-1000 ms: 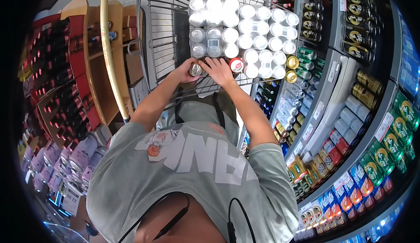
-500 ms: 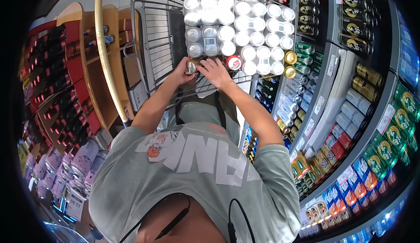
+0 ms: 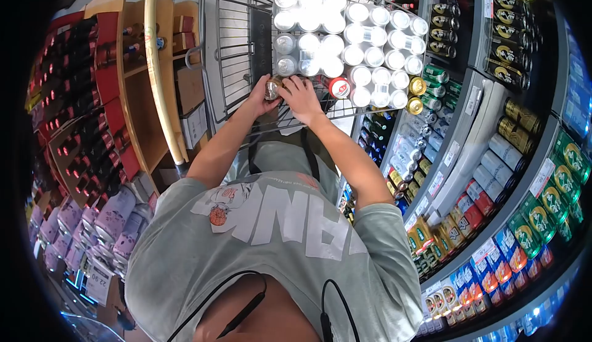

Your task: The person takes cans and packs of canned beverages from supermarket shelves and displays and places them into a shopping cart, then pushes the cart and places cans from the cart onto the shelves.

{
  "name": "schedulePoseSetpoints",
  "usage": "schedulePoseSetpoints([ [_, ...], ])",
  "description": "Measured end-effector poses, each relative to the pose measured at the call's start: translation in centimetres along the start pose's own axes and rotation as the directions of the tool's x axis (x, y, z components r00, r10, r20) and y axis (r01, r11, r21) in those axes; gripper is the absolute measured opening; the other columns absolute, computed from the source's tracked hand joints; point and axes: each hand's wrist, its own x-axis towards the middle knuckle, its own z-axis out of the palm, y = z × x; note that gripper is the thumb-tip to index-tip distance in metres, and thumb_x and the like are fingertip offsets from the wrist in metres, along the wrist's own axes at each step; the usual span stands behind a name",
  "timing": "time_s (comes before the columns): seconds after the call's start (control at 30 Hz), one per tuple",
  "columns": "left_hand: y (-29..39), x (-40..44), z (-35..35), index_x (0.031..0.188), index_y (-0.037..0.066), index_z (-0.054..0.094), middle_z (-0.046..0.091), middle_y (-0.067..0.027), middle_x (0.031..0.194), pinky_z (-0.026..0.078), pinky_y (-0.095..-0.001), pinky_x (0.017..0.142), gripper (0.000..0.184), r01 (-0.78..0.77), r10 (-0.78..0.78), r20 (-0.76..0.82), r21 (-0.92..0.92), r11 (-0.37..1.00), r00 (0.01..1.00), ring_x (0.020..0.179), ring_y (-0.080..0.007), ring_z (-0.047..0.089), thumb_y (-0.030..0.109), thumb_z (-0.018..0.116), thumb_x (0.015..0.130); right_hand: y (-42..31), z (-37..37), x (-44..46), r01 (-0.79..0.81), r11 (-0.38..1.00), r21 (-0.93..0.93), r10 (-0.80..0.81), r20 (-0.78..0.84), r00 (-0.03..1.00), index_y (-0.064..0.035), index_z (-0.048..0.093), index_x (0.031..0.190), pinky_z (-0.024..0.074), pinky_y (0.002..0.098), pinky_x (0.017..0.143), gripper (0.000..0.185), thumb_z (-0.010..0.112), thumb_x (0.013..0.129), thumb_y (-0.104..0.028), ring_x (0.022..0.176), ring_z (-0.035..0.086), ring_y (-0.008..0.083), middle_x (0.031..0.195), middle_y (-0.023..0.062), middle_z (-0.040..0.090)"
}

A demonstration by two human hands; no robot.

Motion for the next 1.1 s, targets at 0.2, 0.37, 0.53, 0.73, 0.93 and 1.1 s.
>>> schedulePoseSetpoints([
  [0.2,-0.5,0.2,-0.5,0.119,0.017,0.060,0.065,-0.0066,0.107,0.055,-0.0419,0.079,0.054,-0.028,0.027,-0.042,-0.041,0.999,0.999,0.094,-0.0239,0.063,0.063,0.043,0.095,1.0,0.8,-0.7,0.052,0.991,0.120,-0.051,-0.013,0.999,-0.0123,0.055,0.128,0.0388,0.0471,0.109,0.064,0.070,0.067,0.000,0.130,0.046,0.0325,0.132,0.0096,0.053],
  [0.37,-1.1,-0.7,-0.6,0.123,0.011,0.059,0.065,-0.0102,0.111,0.054,-0.0439,0.092,0.064,-0.073,0.070,-0.032,-0.118,0.990,0.997,0.100,-0.0250,0.063,0.065,0.039,0.097,0.9,2.1,-0.2,0.082,0.991,0.108,-0.069,-0.115,0.991,-0.0103,0.059,0.122,0.0412,0.0461,0.107,0.052,0.065,0.072,0.000,0.130,0.047,0.0322,0.133,0.0106,0.054],
  [0.53,-1.3,-2.5,0.2,0.144,0.005,0.039,0.050,-0.0199,0.135,0.046,-0.0489,0.105,0.080,-0.160,0.147,-0.065,-0.319,0.934,0.987,0.117,-0.0354,0.056,0.069,0.041,0.096,0.5,1.8,-0.4,0.017,0.997,0.077,-0.007,-0.140,0.990,-0.0117,0.060,0.123,0.0416,0.0461,0.104,0.049,0.066,0.075,-0.003,0.129,0.048,0.0314,0.134,0.0102,0.053],
  [0.73,-1.4,-3.1,0.1,0.145,0.008,0.039,0.047,-0.0173,0.138,0.043,-0.0512,0.107,0.074,-0.193,0.178,-0.084,-0.252,0.948,0.980,0.125,-0.0354,0.051,0.066,0.040,0.098,-0.6,0.9,-0.7,-0.122,0.987,0.104,0.139,-0.171,0.975,-0.0157,0.061,0.126,0.0426,0.0467,0.101,0.052,0.072,0.076,-0.009,0.126,0.048,0.0345,0.136,0.0102,0.049],
  [0.93,-1.4,-3.2,-0.2,0.150,0.015,0.034,0.042,-0.0141,0.145,0.048,-0.0524,0.100,0.069,-0.196,0.188,-0.057,-0.203,0.959,0.981,0.124,-0.0353,0.051,0.061,0.041,0.100,-0.3,0.7,-1.2,-0.171,0.962,0.215,0.218,-0.221,0.950,-0.0147,0.059,0.126,0.0456,0.0473,0.098,0.056,0.076,0.073,-0.009,0.124,0.049,0.0364,0.133,0.0133,0.049],
  [1.1,-0.9,-4.2,0.4,0.147,0.013,0.036,0.043,-0.0134,0.143,0.049,-0.0500,0.100,0.063,-0.197,0.188,-0.072,-0.166,0.966,0.980,0.126,-0.0347,0.050,0.056,0.040,0.102,-0.7,0.3,-1.6,-0.288,0.893,0.345,0.375,-0.219,0.901,-0.0116,0.058,0.127,0.0460,0.0451,0.100,0.054,0.076,0.076,-0.010,0.122,0.050,0.0365,0.133,0.0140,0.050],
])
